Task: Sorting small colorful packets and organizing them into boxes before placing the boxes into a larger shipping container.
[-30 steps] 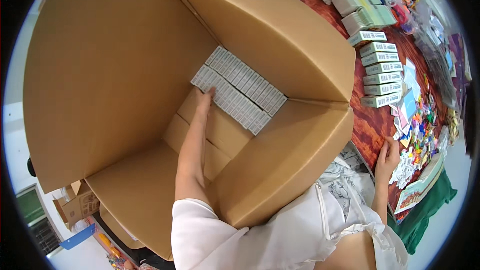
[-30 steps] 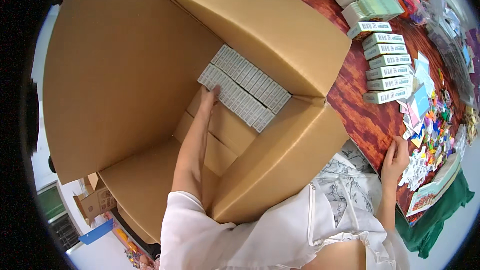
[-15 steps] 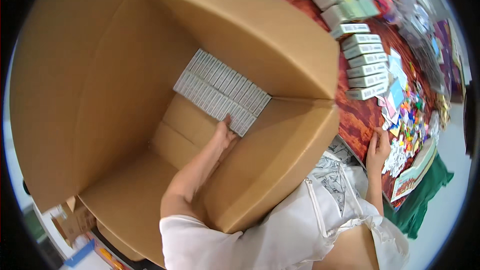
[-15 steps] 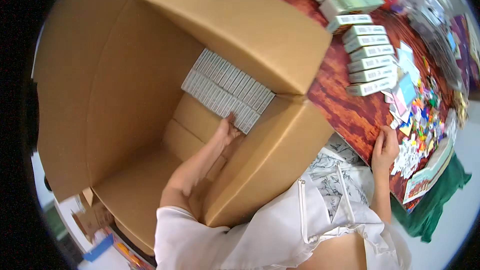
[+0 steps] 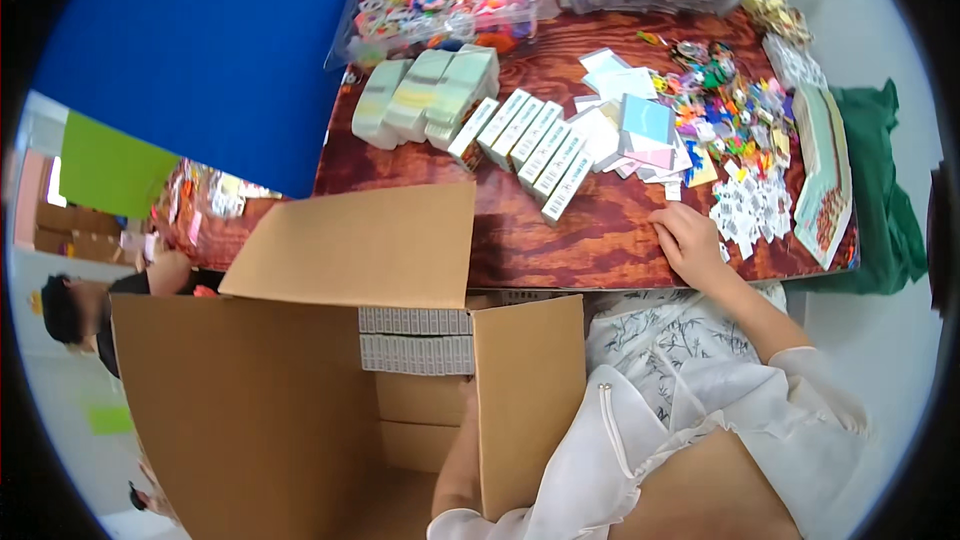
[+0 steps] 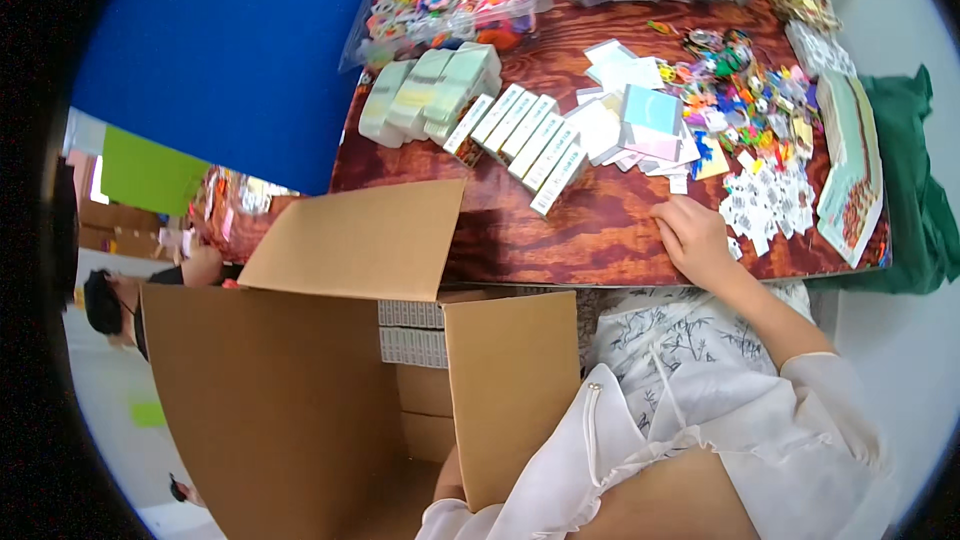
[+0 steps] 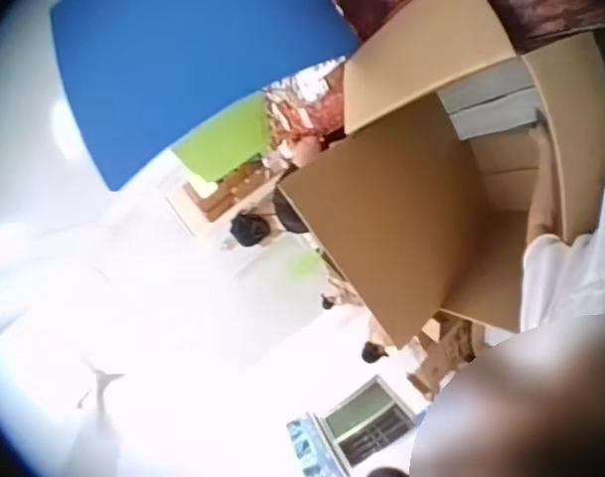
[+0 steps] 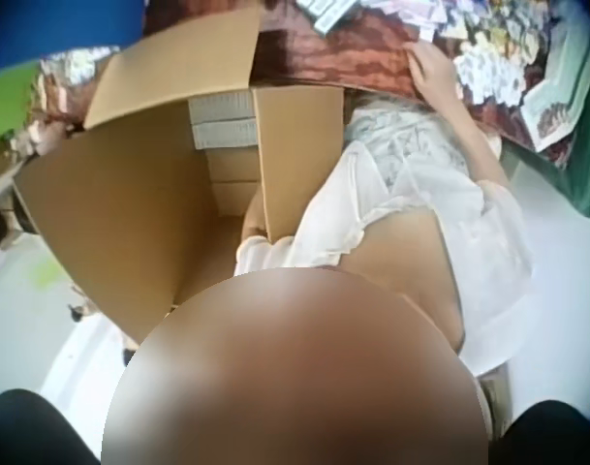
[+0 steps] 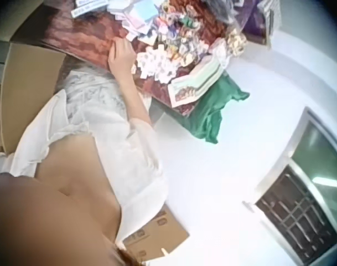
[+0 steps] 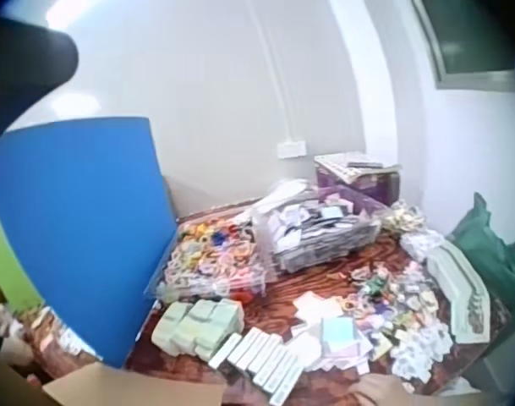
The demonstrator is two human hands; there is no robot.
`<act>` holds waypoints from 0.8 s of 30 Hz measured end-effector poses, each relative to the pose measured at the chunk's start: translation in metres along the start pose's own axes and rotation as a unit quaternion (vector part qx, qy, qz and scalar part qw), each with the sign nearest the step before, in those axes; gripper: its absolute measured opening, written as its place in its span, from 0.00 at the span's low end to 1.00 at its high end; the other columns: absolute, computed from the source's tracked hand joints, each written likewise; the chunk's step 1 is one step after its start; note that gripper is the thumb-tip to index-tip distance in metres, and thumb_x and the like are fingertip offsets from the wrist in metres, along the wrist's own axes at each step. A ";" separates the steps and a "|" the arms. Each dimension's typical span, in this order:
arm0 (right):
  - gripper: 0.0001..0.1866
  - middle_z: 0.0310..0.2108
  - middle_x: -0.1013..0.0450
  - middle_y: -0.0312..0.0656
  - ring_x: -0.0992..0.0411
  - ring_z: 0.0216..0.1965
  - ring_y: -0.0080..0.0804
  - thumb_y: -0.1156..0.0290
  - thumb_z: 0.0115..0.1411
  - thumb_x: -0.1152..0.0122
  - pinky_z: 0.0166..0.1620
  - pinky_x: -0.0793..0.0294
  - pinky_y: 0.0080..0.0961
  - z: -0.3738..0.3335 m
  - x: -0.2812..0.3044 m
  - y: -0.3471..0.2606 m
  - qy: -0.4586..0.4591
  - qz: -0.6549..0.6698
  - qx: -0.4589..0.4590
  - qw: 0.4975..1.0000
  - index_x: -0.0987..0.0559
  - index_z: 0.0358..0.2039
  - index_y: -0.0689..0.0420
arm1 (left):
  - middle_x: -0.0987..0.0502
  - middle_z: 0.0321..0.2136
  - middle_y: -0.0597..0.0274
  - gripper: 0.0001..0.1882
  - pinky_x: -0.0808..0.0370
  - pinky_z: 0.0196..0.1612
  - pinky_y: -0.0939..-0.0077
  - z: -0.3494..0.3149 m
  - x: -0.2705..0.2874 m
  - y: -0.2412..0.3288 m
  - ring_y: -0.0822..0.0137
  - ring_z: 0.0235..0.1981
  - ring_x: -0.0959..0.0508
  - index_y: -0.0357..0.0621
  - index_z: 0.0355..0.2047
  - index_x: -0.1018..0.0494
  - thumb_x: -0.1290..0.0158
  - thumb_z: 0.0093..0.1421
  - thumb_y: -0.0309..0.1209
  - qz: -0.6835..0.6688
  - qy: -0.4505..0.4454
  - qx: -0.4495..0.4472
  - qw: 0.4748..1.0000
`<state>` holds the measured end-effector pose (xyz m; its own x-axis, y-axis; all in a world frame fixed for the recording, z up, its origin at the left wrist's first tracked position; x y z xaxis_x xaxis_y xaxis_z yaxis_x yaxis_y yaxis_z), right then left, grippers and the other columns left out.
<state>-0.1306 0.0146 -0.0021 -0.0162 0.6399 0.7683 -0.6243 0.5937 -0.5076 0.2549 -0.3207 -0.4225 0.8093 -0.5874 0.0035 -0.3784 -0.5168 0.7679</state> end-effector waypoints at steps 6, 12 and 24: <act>0.05 0.29 0.28 0.46 0.27 0.31 0.47 0.79 0.56 0.41 0.31 0.29 0.36 -0.001 0.001 0.001 0.005 -0.006 0.018 1.000 0.23 0.34 0.60 | 0.30 0.38 0.60 0.22 0.31 0.39 0.65 0.014 0.002 -0.018 0.61 0.37 0.32 0.39 0.41 0.35 0.47 0.65 0.48 0.021 0.023 0.085 0.996; 0.05 0.29 0.27 0.46 0.26 0.31 0.47 0.79 0.56 0.41 0.32 0.28 0.36 -0.001 0.000 -0.006 0.006 -0.005 0.016 1.000 0.23 0.34 0.60 | 0.33 0.26 0.64 0.26 0.33 0.28 0.67 0.013 0.021 -0.021 0.65 0.25 0.37 0.42 0.27 0.34 0.41 0.60 0.54 0.016 0.044 0.178 0.983; 0.04 0.29 0.27 0.43 0.26 0.33 0.45 0.74 0.57 0.41 0.35 0.27 0.37 0.000 -0.001 0.009 -0.023 0.038 0.001 0.999 0.24 0.34 0.58 | 0.31 0.40 0.59 0.26 0.31 0.41 0.66 -0.110 -0.029 0.236 0.61 0.40 0.32 0.40 0.43 0.36 0.49 0.64 0.52 0.075 -0.073 0.133 0.986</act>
<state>-0.1366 0.0195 -0.0075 -0.0992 0.6604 0.7443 -0.6210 0.5434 -0.5649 0.1915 -0.3564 -0.1708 0.6695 -0.7428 -0.0038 -0.6089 -0.5518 0.5699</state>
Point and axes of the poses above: each hand's wrist, its own z-axis towards the middle knuckle, its own x-axis out of the back of the hand, y = z × x, the point moved 7 cm from there along z, towards the middle knuckle
